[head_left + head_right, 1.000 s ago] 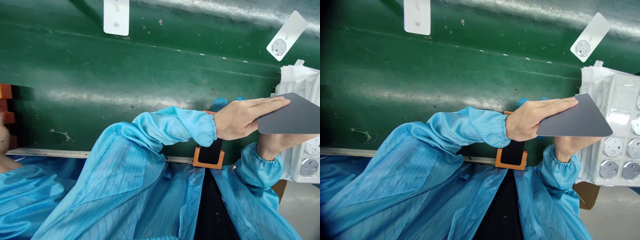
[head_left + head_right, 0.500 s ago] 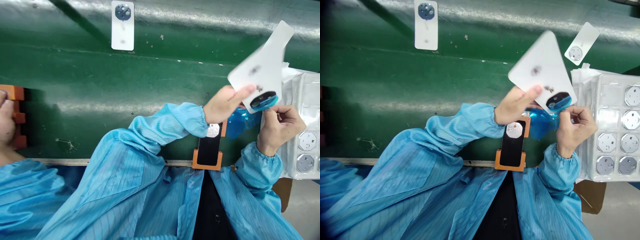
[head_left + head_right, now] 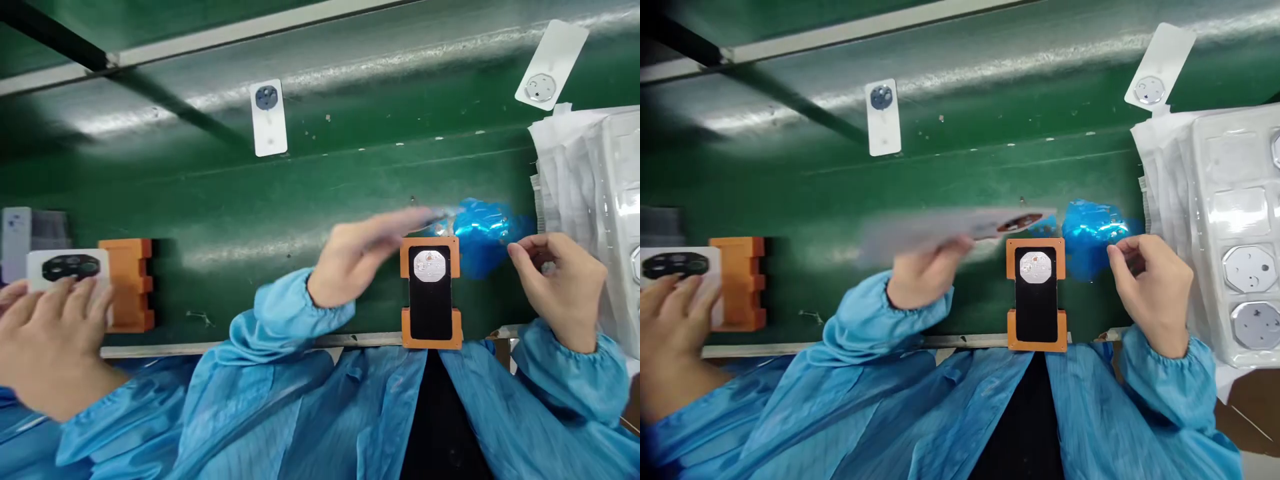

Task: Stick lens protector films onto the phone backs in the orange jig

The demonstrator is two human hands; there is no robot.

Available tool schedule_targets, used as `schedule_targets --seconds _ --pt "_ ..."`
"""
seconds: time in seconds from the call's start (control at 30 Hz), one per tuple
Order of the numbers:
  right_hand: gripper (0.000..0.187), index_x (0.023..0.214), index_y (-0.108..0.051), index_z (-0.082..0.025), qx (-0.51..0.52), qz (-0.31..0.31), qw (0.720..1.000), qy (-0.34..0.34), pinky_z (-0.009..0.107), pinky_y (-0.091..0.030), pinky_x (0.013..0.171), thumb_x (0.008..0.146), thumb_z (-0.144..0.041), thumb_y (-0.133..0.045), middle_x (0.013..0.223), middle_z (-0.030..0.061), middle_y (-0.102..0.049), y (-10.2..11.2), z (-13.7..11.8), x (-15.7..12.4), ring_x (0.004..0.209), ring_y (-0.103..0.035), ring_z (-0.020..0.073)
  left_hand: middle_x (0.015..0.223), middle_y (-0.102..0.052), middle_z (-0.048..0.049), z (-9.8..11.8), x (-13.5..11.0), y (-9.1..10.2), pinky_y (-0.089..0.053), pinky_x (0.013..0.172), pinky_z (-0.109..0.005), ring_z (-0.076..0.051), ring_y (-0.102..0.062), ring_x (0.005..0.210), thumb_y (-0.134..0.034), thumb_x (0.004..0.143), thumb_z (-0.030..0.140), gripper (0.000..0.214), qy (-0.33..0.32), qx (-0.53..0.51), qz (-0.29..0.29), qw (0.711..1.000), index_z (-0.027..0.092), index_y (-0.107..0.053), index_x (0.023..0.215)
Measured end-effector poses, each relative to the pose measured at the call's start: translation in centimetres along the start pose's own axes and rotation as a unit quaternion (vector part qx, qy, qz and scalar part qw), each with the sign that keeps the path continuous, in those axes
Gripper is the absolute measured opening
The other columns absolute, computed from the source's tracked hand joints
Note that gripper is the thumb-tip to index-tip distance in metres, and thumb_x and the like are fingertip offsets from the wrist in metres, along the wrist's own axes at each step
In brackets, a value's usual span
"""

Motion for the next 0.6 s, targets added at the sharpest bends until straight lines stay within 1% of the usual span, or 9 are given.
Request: schedule_targets --seconds 0.03,0.07,0.13,0.2,0.27,0.33,0.4,0.47,0.6 --pt "0.008 0.092 -0.071 -0.019 0.012 0.003 0.999 0.045 0.029 -0.052 0.066 0.092 -0.027 -0.071 0.086 0.0019 -0.074 0.5 -1.1 -0.3 0.068 -0.066 0.0147 0.142 -0.068 -0.005 0.8 -1.0 -0.8 -0.057 0.115 -0.043 -0.027 -0.067 0.131 -0.047 0.108 0.041 0.042 -0.041 0.052 -0.049 0.997 0.03 -0.06 0.146" --pt "0.009 0.101 -0.072 -0.019 0.027 -0.004 0.995 0.093 0.03 -0.056 0.07 0.093 -0.024 -0.07 0.094 0.0035 -0.076 0.6 -2.3 -0.8 0.074 -0.069 0.0158 0.148 -0.064 -0.0059 1.5 -1.9 -1.6 -0.054 0.118 -0.042 -0.027 -0.062 0.137 -0.048 0.108 0.035 0.043 -0.08 0.107 -0.092 0.987 0.029 -0.056 0.15" --pt "0.025 0.119 -0.07 -0.019 0.062 -0.04 0.979 0.19 0.034 -0.061 0.086 0.094 -0.016 -0.068 0.114 0.0077 -0.076 0.3 -4.4 -2.2 0.095 -0.074 0.0201 0.155 -0.056 -0.0116 2.3 -3.9 -3.3 -0.048 0.122 -0.043 -0.028 -0.052 0.147 -0.05 0.106 0.029 0.049 -0.145 0.215 -0.14 0.956 0.024 -0.049 0.155" --pt "0.039 0.132 -0.065 -0.017 0.079 -0.08 0.955 0.276 0.04 -0.06 0.1 0.094 -0.009 -0.066 0.129 0.0122 -0.072 -0.7 -6.0 -4.0 0.117 -0.071 0.0257 0.154 -0.056 -0.0178 2.2 -5.5 -4.9 -0.047 0.123 -0.047 -0.031 -0.045 0.152 -0.054 0.104 0.03 0.052 -0.188 0.297 -0.146 0.925 0.016 -0.048 0.154" --pt "0.044 0.136 -0.063 -0.011 0.071 -0.091 0.933 0.342 0.044 -0.059 0.105 0.093 -0.002 -0.064 0.133 0.0158 -0.07 -1.7 -6.9 -5.5 0.127 -0.066 0.0295 0.15 -0.059 -0.0205 1.8 -6.7 -6.3 -0.048 0.121 -0.048 -0.033 -0.042 0.153 -0.056 0.103 0.032 0.051 -0.214 0.34 -0.132 0.906 0.011 -0.05 0.15" --pt "0.044 0.136 -0.062 -0.006 0.045 -0.085 0.919 0.381 0.046 -0.06 0.105 0.092 0.002 -0.062 0.132 0.0186 -0.07 -2.6 -7.2 -6.5 0.128 -0.066 0.0316 0.146 -0.062 -0.0191 1.2 -7.4 -7.2 -0.05 0.12 -0.046 -0.032 -0.044 0.152 -0.054 0.104 0.029 0.045 -0.223 0.369 -0.108 0.896 0.01 -0.054 0.144" --pt "0.041 0.134 -0.061 -0.001 0.019 -0.082 0.911 0.405 0.048 -0.06 0.105 0.093 0.003 -0.06 0.131 0.021 -0.07 -3.2 -7.2 -7.1 0.127 -0.066 0.0326 0.144 -0.064 -0.0167 0.8 -7.8 -7.8 -0.052 0.119 -0.044 -0.031 -0.048 0.149 -0.05 0.105 0.026 0.039 -0.218 0.388 -0.094 0.891 0.009 -0.057 0.14" --pt "0.039 0.133 -0.061 0.001 -0.003 -0.085 0.904 0.419 0.048 -0.06 0.106 0.095 0.003 -0.058 0.132 0.0226 -0.069 -3.5 -7.1 -7.3 0.126 -0.067 0.0335 0.145 -0.064 -0.0165 0.4 -8.0 -8.1 -0.053 0.119 -0.043 -0.03 -0.049 0.149 -0.049 0.106 0.024 0.038 -0.207 0.395 -0.092 0.89 0.008 -0.057 0.14" --pt "0.039 0.134 -0.06 0.002 -0.027 -0.079 0.899 0.429 0.048 -0.059 0.108 0.096 0.003 -0.056 0.133 0.0225 -0.069 -3.5 -7.0 -7.1 0.127 -0.067 0.0333 0.148 -0.061 -0.0206 0.0 -8.3 -8.3 -0.051 0.12 -0.044 -0.031 -0.043 0.152 -0.049 0.105 0.021 0.044 -0.193 0.394 -0.11 0.892 0.003 -0.05 0.145"
Point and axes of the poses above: each hand's wrist, its own x-axis towards the middle knuckle, its own y-axis out of the back of the hand, z = x × y, the point moved 6 cm from there along x, towards the middle knuckle
